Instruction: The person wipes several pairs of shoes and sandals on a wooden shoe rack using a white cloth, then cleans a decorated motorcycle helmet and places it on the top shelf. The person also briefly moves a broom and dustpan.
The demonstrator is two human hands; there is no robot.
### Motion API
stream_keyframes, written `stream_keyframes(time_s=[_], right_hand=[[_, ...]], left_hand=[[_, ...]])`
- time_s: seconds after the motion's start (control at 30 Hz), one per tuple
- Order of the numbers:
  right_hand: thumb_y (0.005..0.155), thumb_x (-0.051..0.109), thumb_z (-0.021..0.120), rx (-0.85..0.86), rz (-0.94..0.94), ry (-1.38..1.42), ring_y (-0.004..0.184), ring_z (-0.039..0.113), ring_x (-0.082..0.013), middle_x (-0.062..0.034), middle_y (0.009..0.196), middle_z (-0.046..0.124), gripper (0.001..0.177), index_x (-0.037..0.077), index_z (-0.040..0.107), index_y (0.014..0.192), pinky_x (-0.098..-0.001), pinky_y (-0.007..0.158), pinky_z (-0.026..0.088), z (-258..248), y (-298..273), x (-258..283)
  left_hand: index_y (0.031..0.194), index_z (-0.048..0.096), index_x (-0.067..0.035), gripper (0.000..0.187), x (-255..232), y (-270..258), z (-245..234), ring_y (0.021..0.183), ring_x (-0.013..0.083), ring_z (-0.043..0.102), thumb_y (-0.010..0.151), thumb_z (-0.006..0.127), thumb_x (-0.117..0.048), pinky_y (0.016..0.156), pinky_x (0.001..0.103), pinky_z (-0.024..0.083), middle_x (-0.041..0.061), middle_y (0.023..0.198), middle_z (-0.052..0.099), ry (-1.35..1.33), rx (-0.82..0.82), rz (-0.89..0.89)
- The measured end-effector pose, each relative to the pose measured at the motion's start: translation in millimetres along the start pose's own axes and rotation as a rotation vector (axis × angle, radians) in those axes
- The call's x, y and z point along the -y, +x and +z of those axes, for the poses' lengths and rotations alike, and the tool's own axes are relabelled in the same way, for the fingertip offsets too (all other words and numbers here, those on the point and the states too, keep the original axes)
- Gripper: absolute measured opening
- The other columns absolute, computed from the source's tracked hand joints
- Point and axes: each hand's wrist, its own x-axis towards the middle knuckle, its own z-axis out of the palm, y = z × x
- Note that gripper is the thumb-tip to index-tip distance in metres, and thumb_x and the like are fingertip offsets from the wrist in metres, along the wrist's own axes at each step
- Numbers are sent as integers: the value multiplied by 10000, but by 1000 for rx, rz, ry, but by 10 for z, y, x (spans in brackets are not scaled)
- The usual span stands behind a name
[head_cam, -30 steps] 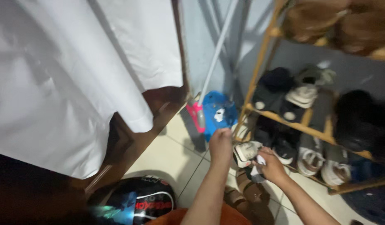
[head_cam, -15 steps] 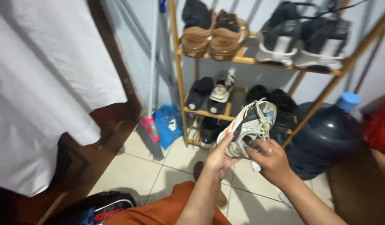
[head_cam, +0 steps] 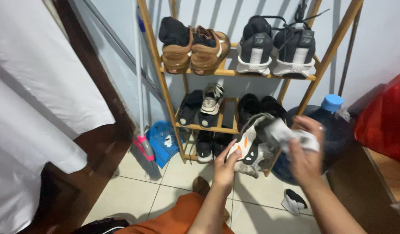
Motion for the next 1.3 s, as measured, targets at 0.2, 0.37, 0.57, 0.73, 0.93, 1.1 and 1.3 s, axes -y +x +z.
stream_keyframes(time_s=[0.2, 0.37, 0.57, 0.73, 0.93, 1.1, 1.3], right_hand=[[701, 58, 705, 439, -251, -323, 1089, 588, -395, -186, 1142, 607, 396, 77, 656, 1094, -439, 943, 487, 571, -314, -128], [747, 30, 692, 157, -138, -397, 1094, 626, -421, -231, 1168, 663, 487, -2, 628, 1229, -473, 953, 496, 433, 152, -463], [697, 80, 716, 269, 65, -220, 955, 717, -313, -133, 1010, 724, 368, 54, 683, 1062, -413, 882, 564, 628, -202, -331], [460, 107, 813, 372, -433, -405, 863, 655, -367, -143, 915, 708, 470, 57, 695, 912, -494, 782, 467, 730, -293, -273], [911, 162, 754, -17, 46, -517, 953, 666, -394, -180, 999, 693, 202, 76, 711, 1089, -474, 852, 512, 610, 415, -713], [749, 108, 708, 90, -364, -343, 906, 659, -424, -219, 989, 702, 318, 29, 679, 1056, -485, 806, 526, 760, 202, -520], [1004, 147, 717, -151, -8, -325, 844, 675, -317, -185, 939, 682, 148, 26, 659, 1067, -406, 737, 526, 553, 550, -657]], left_hand=[[1372, 622, -6, 492, 208, 118, -140, 1020, 139, 675, 910, 695, -159, 921, 275, 535, 88, 1176, 737, 146, 36, 191], [1372, 662, -3, 505, 26, -5, -154, 1038, 140, 664, 901, 704, -178, 962, 272, 504, 120, 1173, 743, 187, 37, 172], [1376, 656, -16, 478, -55, 37, -198, 1068, 144, 679, 940, 646, -212, 961, 257, 500, 124, 1211, 739, 68, -53, 119], [1347, 648, 7, 470, 61, 188, -341, 991, 200, 698, 967, 589, -263, 846, 335, 569, 124, 1176, 722, -136, -60, 35], [1373, 584, -2, 507, 17, 97, -359, 1084, 226, 714, 968, 595, -308, 903, 369, 586, 126, 1259, 709, -355, -14, -183], [1408, 573, -119, 578, -146, 113, -332, 1135, 235, 684, 974, 462, -484, 907, 434, 578, 77, 1300, 698, -456, 76, -274], [1438, 537, -128, 633, -179, 0, -269, 1204, 317, 671, 979, 397, -540, 950, 524, 586, 131, 1386, 647, -451, 81, -355]])
